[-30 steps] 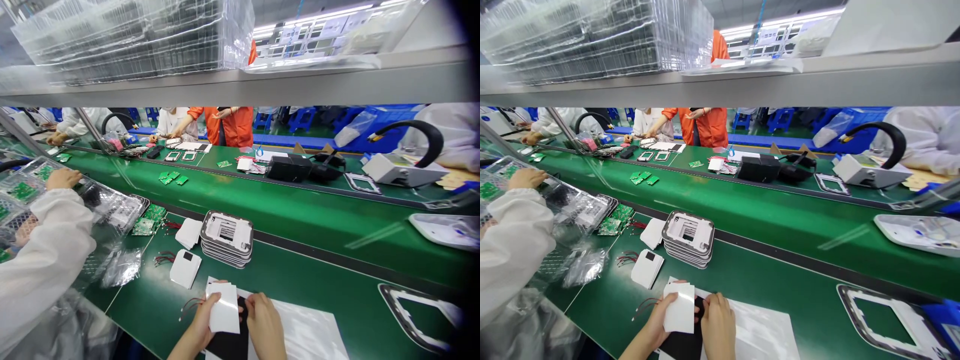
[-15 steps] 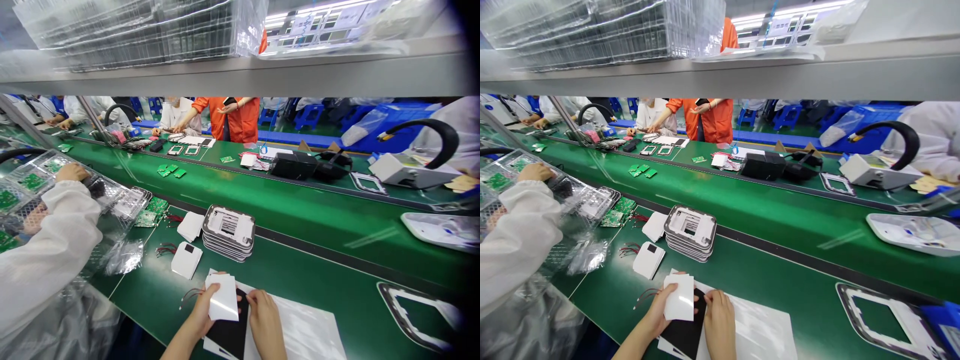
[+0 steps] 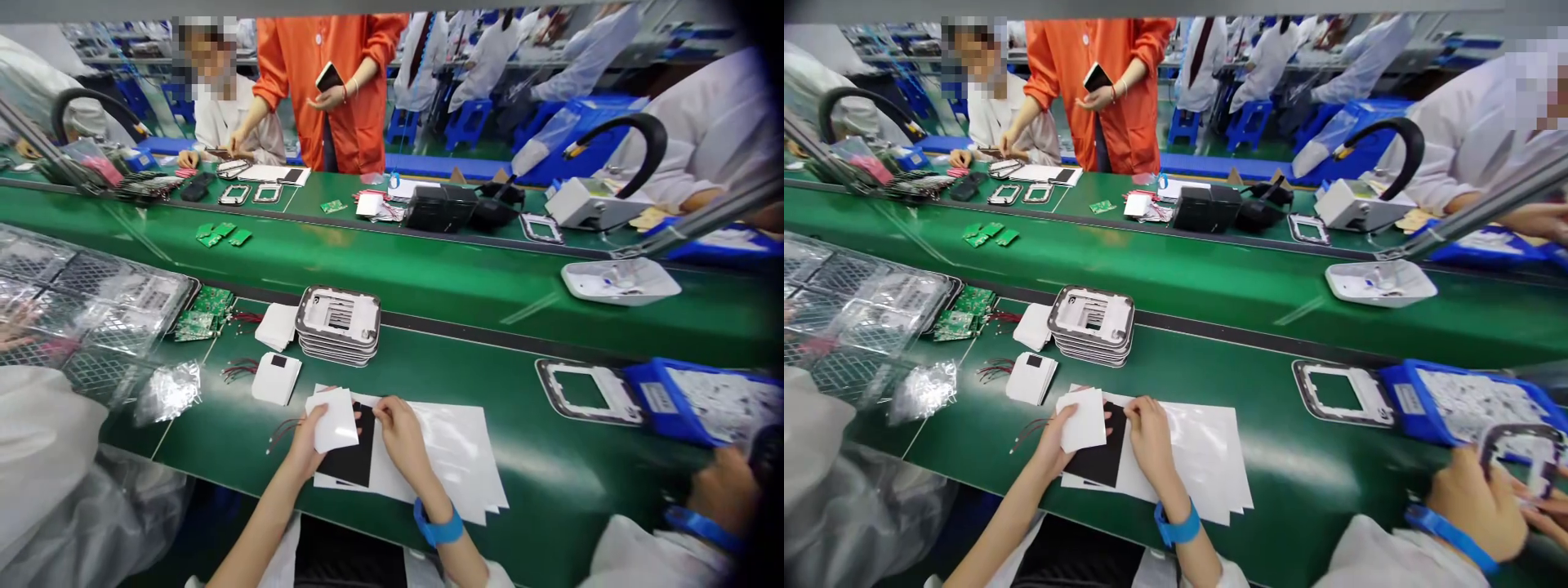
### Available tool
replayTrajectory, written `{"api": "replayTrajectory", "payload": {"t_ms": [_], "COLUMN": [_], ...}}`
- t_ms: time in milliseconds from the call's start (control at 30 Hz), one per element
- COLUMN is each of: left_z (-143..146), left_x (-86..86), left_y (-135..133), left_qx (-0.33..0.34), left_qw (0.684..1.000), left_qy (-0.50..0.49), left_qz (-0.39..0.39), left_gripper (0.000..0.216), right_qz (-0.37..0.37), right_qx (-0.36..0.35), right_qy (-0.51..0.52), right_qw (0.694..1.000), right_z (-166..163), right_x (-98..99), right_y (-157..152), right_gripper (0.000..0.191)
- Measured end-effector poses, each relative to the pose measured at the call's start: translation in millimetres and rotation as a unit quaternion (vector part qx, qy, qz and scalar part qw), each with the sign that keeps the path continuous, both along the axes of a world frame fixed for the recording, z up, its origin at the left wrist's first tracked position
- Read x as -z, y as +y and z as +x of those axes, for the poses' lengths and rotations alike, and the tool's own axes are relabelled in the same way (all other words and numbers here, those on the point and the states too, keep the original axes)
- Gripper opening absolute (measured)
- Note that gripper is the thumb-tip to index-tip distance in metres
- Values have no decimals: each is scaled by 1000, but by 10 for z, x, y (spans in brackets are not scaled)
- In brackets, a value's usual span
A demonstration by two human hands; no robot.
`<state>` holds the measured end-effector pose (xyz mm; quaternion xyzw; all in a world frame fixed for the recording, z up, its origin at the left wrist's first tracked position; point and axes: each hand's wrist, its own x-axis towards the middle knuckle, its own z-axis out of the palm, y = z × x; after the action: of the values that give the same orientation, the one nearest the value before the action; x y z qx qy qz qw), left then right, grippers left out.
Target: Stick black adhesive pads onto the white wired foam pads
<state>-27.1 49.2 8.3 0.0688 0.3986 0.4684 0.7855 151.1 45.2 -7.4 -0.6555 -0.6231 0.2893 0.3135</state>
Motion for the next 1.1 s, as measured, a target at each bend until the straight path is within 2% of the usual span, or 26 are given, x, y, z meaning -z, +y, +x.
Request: {"api": "replayTrajectory", "payload": {"t_ms": [233,500,633,733,833,900,1033,1100], "left_z": [-2,-11,-22,-37,-20,35,220,297], "left_x": [4,17,6,-31,-137,-271,-692,-933], "left_y": [-5,-11,-13,-8,4,6,-54,-126], "left_qx": [-1,8,17,31,73,109,138,147], "left_qw": [1000,1000,999,998,995,989,982,980], "left_qy": [4,-1,-5,-12,-44,-75,-97,-88], "left_qz": [14,28,36,46,58,65,86,105], "left_gripper": [65,63,64,66,68,68,57,51], "right_qz": [-22,-40,-40,-64,-82,-83,-69,-46], "right_qx": [7,70,153,178,190,201,195,166], "right_qy": [45,125,201,284,350,375,404,397], "right_qw": [999,989,967,940,914,901,891,901], "right_z": [41,-9,125,304,431,469,476,444], "right_x": [-29,-24,10,-31,-197,-393,-962,-1280], "right_y": [39,41,128,174,126,47,-173,-299], "right_gripper": [14,14,23,37,43,43,35,27]}}
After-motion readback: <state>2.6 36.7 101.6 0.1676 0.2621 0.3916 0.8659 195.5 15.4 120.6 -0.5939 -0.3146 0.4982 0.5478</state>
